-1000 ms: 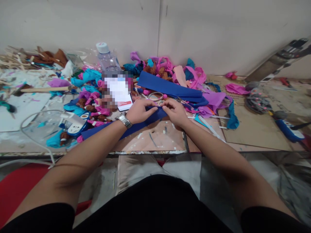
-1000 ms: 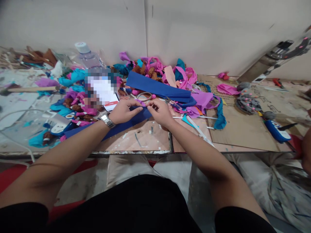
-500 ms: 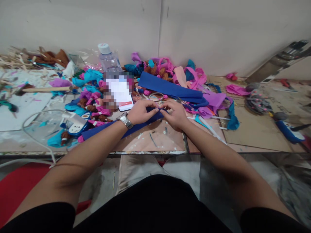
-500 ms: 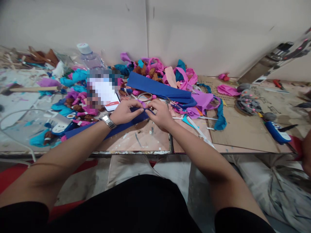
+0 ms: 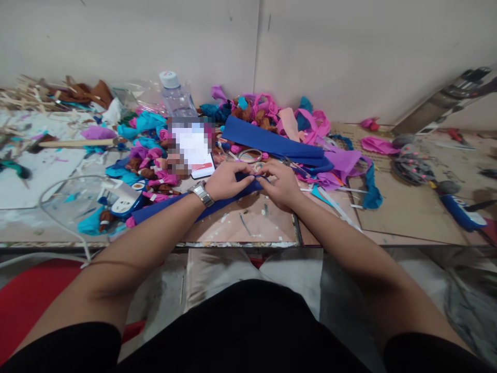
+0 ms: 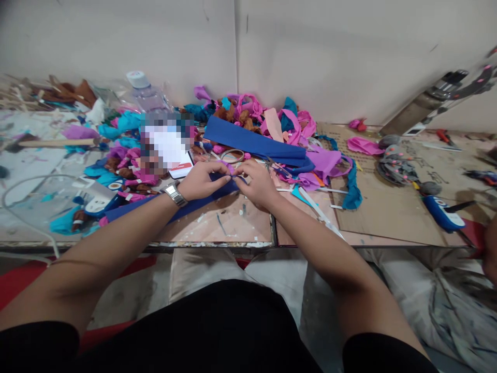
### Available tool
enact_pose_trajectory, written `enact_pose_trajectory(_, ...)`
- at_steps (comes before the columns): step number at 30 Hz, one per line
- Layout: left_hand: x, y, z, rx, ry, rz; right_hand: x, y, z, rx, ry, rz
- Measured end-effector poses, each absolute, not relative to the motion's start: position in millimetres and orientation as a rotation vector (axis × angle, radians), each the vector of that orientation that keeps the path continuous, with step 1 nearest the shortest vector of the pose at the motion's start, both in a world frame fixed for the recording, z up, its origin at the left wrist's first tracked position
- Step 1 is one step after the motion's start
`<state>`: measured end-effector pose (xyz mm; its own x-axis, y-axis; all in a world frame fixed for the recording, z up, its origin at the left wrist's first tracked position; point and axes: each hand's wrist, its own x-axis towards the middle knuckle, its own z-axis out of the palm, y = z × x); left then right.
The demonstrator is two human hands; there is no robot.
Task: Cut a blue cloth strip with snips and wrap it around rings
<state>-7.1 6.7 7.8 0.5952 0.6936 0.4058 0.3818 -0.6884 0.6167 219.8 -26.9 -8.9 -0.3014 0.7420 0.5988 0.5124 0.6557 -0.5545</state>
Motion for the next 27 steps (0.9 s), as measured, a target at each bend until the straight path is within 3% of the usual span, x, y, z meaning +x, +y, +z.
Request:
enact_pose_trajectory(8, -4, 3, 8, 2.488, 0.918, 0.842, 217, -29, -10, -1.063, -1.940, 0.389)
enact_pose_trajectory(17, -2, 3, 8, 2.695, 0.904, 0.830, 208, -31, -11, -1.168, -1.693, 0.771)
enact_pose_trajectory(27, -3, 7, 5, 2.697, 0.921, 0.806, 208, -31, -11, -1.169, -1.677, 0.744)
